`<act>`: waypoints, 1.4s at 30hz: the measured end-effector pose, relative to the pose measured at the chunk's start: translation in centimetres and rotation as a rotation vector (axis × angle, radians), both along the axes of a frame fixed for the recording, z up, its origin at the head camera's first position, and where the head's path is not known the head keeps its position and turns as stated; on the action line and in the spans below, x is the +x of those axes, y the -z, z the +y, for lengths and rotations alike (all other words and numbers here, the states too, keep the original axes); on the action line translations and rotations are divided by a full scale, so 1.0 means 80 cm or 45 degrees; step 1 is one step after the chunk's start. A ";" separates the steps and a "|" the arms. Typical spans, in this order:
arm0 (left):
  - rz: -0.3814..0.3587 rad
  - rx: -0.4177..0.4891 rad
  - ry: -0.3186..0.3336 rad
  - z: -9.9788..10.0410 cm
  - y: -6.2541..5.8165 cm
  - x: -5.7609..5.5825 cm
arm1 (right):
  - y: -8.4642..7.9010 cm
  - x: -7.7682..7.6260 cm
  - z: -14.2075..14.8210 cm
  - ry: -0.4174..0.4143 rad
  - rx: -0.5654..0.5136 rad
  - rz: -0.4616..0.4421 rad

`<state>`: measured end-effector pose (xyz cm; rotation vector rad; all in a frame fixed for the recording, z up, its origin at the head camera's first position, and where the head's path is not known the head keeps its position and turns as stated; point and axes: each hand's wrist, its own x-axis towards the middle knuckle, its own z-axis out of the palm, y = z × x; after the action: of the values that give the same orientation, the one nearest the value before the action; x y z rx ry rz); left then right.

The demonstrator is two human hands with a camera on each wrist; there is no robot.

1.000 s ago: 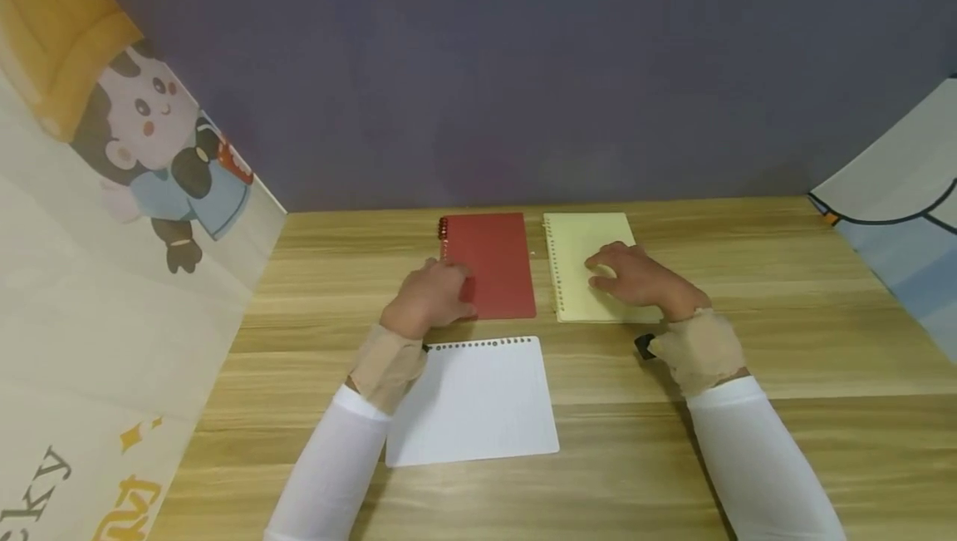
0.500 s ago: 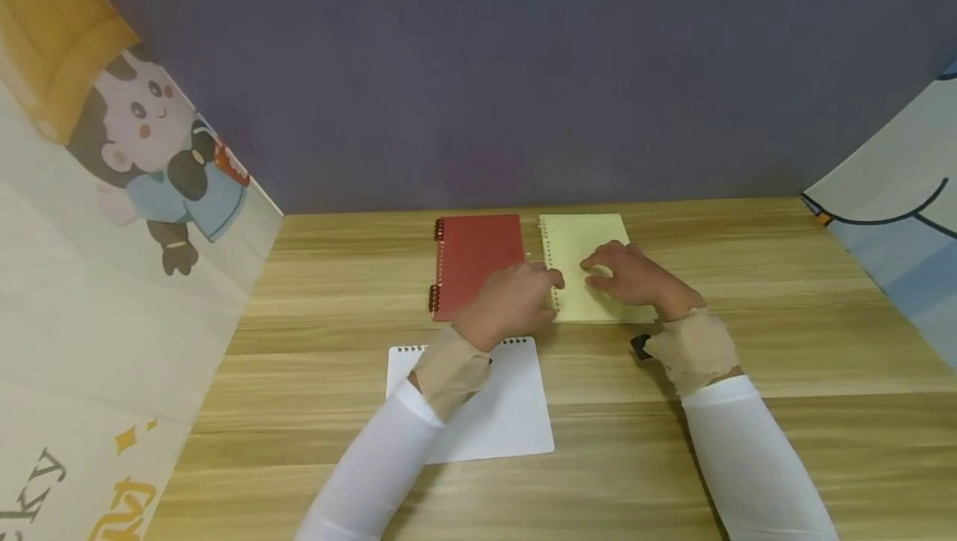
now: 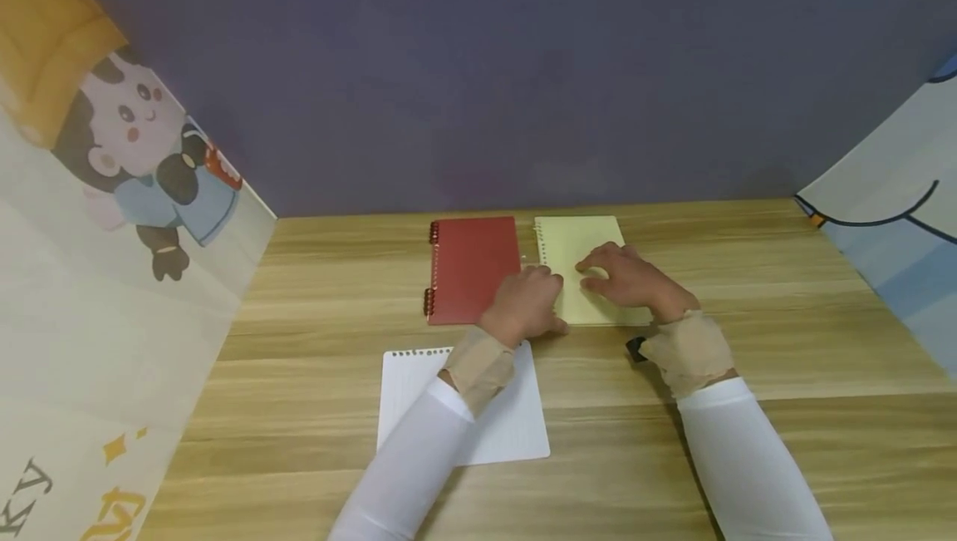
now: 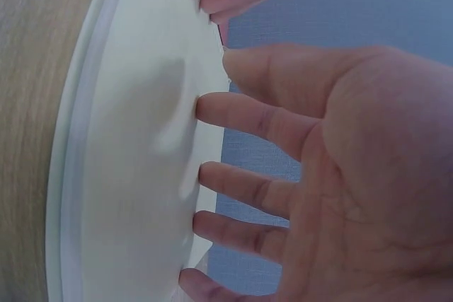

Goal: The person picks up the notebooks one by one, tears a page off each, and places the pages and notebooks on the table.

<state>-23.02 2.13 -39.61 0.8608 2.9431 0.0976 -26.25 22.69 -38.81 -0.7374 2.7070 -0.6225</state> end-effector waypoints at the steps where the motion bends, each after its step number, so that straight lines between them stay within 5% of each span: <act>1: 0.002 -0.005 0.001 0.001 0.000 0.001 | 0.001 0.000 0.000 -0.005 -0.002 0.005; 14: -0.072 0.047 0.035 -0.002 0.003 0.002 | 0.004 0.001 0.006 -0.023 -0.042 0.001; 24: -0.086 0.090 0.058 -0.004 0.004 0.001 | -0.017 0.003 0.015 0.311 0.126 -0.098; 33: -0.082 0.055 0.072 -0.006 0.000 0.002 | -0.029 0.001 0.021 0.433 0.190 -0.101; 42: -0.059 0.096 0.090 -0.008 -0.003 0.003 | -0.041 0.004 0.019 0.512 0.099 0.006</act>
<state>-22.80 1.48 -39.38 0.9577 2.8790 0.2230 -25.93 24.18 -35.55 -0.1719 2.8853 -0.5933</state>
